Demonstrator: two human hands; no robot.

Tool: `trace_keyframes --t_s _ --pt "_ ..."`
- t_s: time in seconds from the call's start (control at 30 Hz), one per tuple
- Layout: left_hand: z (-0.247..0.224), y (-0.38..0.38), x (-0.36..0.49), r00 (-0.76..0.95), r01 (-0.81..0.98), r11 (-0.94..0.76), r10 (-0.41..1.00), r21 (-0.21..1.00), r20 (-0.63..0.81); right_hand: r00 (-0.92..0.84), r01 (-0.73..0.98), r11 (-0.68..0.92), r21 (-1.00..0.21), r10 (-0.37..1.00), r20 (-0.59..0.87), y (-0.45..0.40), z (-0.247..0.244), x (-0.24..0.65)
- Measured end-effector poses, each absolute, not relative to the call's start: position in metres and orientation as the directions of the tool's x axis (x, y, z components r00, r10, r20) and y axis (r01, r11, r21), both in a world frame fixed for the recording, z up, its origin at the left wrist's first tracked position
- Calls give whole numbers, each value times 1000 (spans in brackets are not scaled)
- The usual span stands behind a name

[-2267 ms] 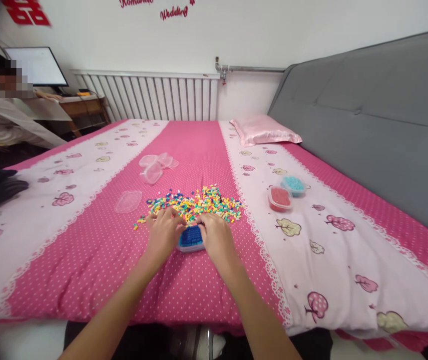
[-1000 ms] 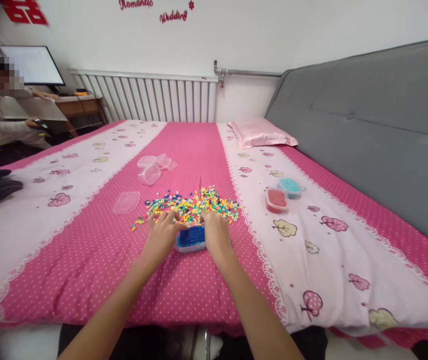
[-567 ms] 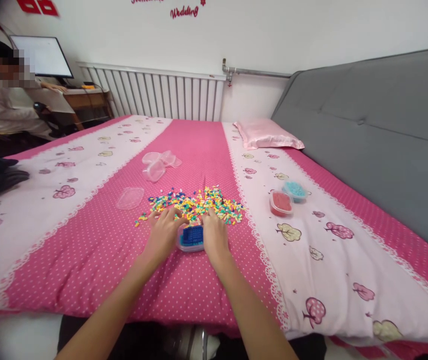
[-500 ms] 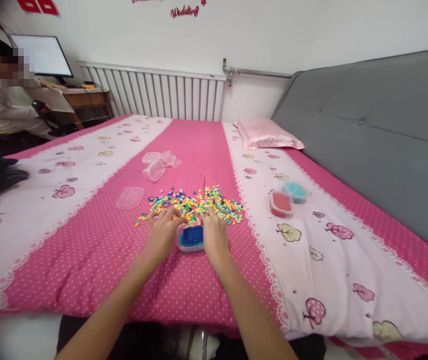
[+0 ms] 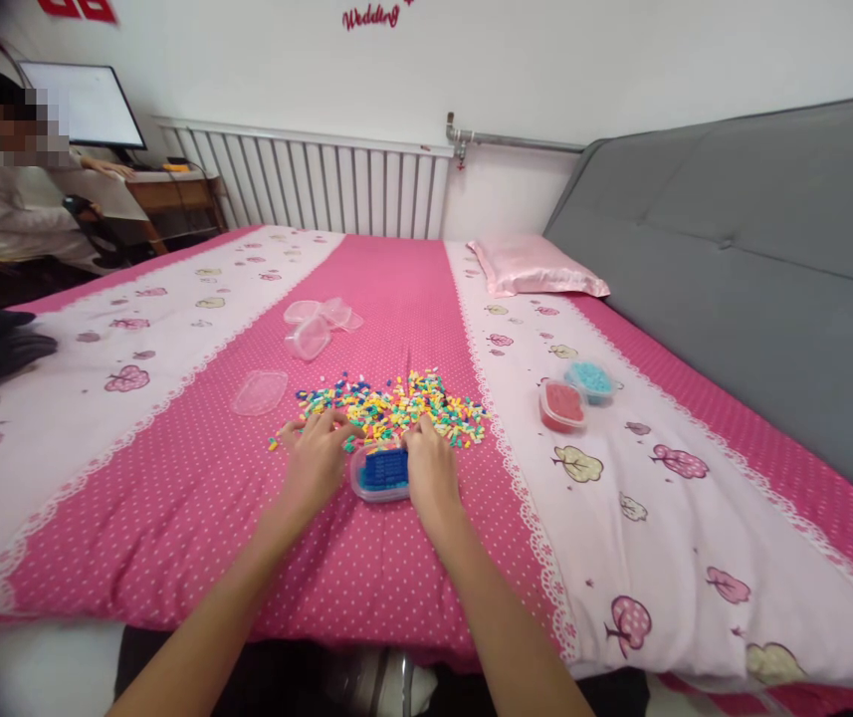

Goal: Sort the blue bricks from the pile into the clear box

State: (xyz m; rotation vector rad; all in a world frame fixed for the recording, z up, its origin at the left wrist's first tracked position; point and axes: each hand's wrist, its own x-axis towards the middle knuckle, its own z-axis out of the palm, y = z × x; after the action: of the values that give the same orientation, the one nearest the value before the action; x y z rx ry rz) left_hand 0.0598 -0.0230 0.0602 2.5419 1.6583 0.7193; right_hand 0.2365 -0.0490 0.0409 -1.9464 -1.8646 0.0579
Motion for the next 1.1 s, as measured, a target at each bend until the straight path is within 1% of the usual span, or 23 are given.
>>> trace_keyframes --t_s 0.13,0.3,0.37,0.47,0.57,0.7,0.8,0.87,1.0,1.1 --pt "58 -17 55 284 882 -396 879 256 383 86 927 33 -375 951 297 -49 37 238" --pt "52 -3 46 230 911 -333 898 241 374 83 885 89 -456 935 345 -50 34 242" --pt "50 7 46 252 917 -341 898 209 359 81 860 125 -494 923 376 -51 35 246" --pt "48 27 55 361 893 -424 875 149 324 93 812 189 -553 892 442 -56 37 256" --pt "46 51 70 482 846 -525 826 88 292 165 761 219 -611 846 508 -65 30 273" --pt "40 75 86 607 777 -629 759 20 236 368 714 172 -679 733 572 -83 3 299" --pt "36 86 92 655 746 -666 729 -12 198 532 679 110 -726 607 590 -89 -19 311" --pt "35 89 94 663 741 -671 726 -25 181 585 657 95 -748 561 586 -88 -29 314" --pt "38 92 98 651 753 -658 742 -10 159 562 634 121 -764 606 563 -81 -34 314" --pt "45 93 95 608 782 -621 778 46 155 548 621 130 -773 633 547 -80 -34 313"
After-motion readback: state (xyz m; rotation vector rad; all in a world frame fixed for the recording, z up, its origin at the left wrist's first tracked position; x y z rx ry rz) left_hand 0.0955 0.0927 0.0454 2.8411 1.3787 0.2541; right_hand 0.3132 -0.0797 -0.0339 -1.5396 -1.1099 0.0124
